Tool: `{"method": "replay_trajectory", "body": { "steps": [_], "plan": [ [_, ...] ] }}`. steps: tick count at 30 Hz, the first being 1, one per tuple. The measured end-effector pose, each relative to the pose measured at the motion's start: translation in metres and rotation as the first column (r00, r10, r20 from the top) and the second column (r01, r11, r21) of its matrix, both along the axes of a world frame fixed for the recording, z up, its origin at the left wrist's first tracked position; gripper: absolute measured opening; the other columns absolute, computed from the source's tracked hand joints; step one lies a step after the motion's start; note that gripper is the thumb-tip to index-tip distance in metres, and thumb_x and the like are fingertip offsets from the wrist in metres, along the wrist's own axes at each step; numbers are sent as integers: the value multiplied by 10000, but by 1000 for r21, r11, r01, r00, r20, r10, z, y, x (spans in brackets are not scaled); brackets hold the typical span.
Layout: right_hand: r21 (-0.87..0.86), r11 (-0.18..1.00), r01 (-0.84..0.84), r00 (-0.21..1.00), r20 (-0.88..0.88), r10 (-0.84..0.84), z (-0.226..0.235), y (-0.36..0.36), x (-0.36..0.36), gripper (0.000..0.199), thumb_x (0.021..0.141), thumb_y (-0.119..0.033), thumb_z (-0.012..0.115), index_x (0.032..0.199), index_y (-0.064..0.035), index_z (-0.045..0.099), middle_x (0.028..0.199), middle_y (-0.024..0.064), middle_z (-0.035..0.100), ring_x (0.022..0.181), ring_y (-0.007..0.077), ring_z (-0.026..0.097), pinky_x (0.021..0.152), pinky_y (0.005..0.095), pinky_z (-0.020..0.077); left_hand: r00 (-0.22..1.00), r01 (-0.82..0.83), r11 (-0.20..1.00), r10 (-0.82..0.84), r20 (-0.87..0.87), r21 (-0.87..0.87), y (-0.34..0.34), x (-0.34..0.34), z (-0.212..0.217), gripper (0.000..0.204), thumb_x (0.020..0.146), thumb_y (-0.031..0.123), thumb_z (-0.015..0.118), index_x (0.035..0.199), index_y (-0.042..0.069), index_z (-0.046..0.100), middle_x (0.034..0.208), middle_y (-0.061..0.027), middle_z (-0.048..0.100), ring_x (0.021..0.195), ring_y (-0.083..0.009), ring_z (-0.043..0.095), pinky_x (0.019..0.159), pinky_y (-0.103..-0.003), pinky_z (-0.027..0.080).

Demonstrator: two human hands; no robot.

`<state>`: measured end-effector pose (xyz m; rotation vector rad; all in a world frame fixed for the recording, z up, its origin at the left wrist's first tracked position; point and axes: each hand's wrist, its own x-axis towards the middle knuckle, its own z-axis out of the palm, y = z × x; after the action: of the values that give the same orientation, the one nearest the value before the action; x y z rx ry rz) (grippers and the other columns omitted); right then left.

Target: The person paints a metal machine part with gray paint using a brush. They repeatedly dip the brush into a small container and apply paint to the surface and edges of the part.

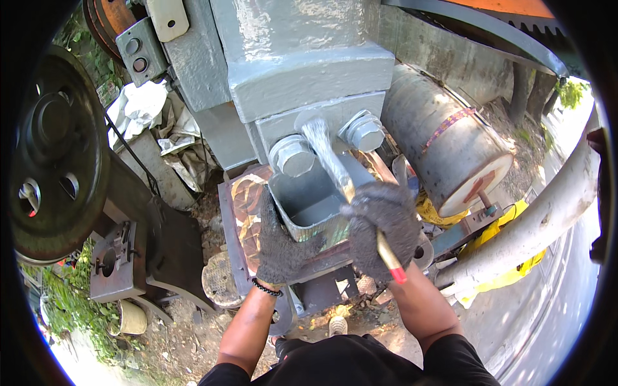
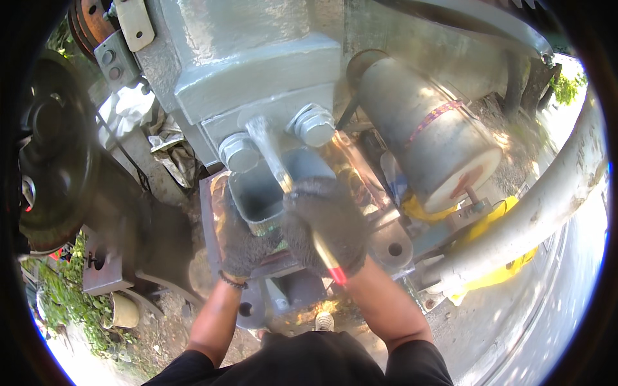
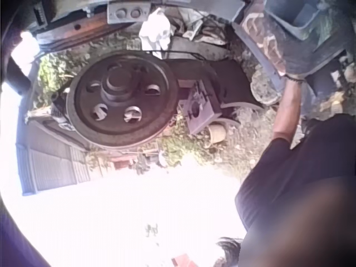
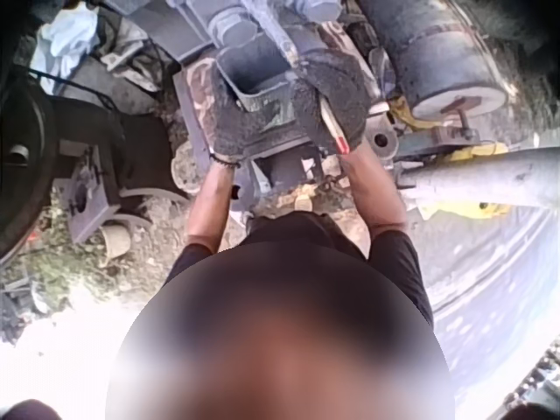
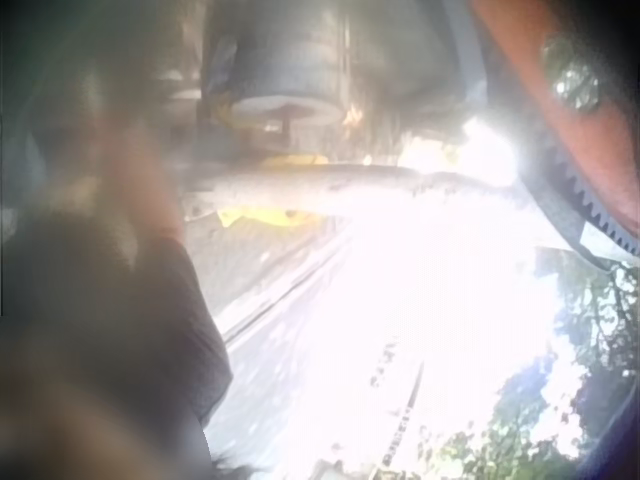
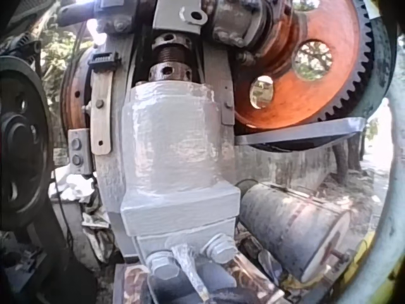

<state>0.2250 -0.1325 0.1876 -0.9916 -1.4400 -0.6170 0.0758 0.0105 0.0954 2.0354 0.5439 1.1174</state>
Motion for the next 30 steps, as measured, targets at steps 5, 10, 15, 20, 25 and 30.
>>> {"method": "replay_trajectory", "body": {
  "steps": [5,10,15,20,25,30],
  "plan": [
    [-75,997,22,1000,15,-21,-2,-22,1,353,755,9,806,1098,-40,736,1071,115,712,1009,328,702,850,418,574,999,-45,998,45,-18,49,6,-1,-4,1218,698,436,961,1617,9,285,1558,-214,454,1451,-369,464,1202,-463,398],
    [83,996,15,993,-117,-6,21,-24,4,229,922,-173,710,1092,-23,676,1025,126,682,936,262,677,786,397,574,996,-83,982,84,-1,171,2,-1,-3,1194,703,418,960,1610,11,298,1548,-203,464,1437,-360,478,1189,-461,408],
    [70,997,24,978,-210,-8,16,-25,-2,233,948,-192,711,1108,-31,661,1091,136,655,1006,279,650,851,425,556,995,6,1000,-7,98,10,-3,-3,-3,1170,703,409,960,1598,15,317,1531,-190,484,1418,-343,499,1181,-462,411],
    [1,1000,3,972,-233,-3,-2,-38,-10,238,974,-211,713,1124,-40,645,1157,147,629,1076,295,623,915,452,538,999,-21,1000,21,26,3,1,-13,-12,1153,705,402,959,1587,13,327,1513,-183,500,1403,-338,509,1180,-456,410],
    [-79,993,85,966,-238,-102,-9,-41,-20,233,993,-233,713,1119,-49,643,1198,154,614,1118,308,608,947,477,531,997,43,999,-44,70,4,9,-14,-21,1148,700,408,957,1579,6,338,1498,-194,508,1388,-351,520,1173,-462,413],
    [-173,960,221,948,-194,-253,-23,-52,-24,232,995,-260,703,1089,-49,689,1180,163,665,1062,297,646,927,436,542,998,53,998,-53,15,-38,14,-20,-28,1152,695,428,950,1579,12,342,1503,-187,504,1393,-355,515,1171,-465,414]
  ]
}}
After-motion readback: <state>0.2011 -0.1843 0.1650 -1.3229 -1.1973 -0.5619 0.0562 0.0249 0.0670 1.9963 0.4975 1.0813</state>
